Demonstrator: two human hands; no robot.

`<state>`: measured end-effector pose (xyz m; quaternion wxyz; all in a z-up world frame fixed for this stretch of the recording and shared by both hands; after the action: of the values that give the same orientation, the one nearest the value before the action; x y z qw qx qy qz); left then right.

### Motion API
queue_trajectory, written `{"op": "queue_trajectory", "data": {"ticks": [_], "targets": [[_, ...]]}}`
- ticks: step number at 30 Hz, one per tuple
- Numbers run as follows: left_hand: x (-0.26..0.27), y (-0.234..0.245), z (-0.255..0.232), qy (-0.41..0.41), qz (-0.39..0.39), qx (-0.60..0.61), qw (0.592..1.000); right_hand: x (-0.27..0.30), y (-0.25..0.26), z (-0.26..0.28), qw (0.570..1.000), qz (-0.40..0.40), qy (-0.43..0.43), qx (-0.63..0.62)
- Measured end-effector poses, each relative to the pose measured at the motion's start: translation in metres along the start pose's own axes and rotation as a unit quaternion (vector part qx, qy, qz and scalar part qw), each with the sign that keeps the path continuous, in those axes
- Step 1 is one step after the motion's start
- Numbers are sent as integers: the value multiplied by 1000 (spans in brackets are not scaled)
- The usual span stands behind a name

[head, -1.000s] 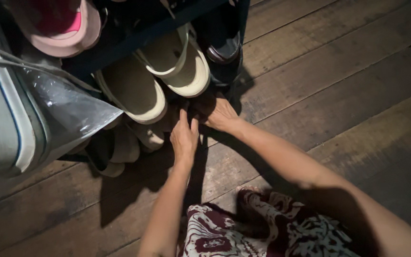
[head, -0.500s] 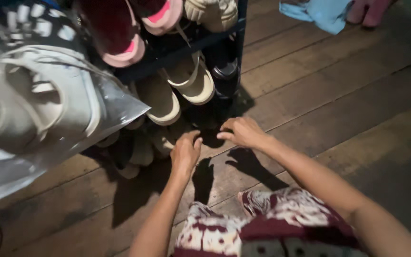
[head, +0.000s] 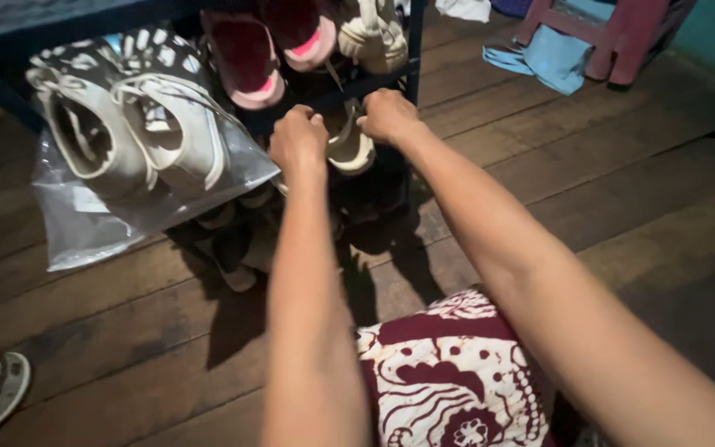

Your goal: The person organizes shoes on a rack and the floor by picking them up, pairing them, and placing them into different positions on the shelves.

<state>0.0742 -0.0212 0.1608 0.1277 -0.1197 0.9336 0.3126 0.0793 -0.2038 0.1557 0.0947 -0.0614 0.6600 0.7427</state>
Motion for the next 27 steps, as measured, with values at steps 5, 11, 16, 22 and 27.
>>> {"op": "queue_trajectory", "data": {"ticks": [5, 11, 16, 22, 27], "targets": [[7, -37, 34, 30, -48, 83, 995, -28, -39, -7, 996, 3, -80, -46], [-20, -54, 67, 66, -23, 109, 992, -39, -59, 0, 992, 12, -108, -65], [-27, -66, 73, 122, 27, 117, 985, -43, -45, 8, 976, 43, -165, -136], [-30, -79, 70, 130, 8, 132, 983, -58, -69, -9, 907, 80, -197, -362], [-32, -80, 74, 157, 40, 119, 979, -76, -87, 11, 972, 44, -203, -111]]}}
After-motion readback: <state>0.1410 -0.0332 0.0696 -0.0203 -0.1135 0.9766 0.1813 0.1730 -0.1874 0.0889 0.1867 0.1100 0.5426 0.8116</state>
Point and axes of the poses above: each hand's wrist, its own x-axis away from the middle knuckle, its own y-axis out of the back of the hand, z = x × y, the point moved 2 cm from there along -x, towards the middle knuckle, and after that the axes turned 13 degrees about x, right-handed, at the moved point
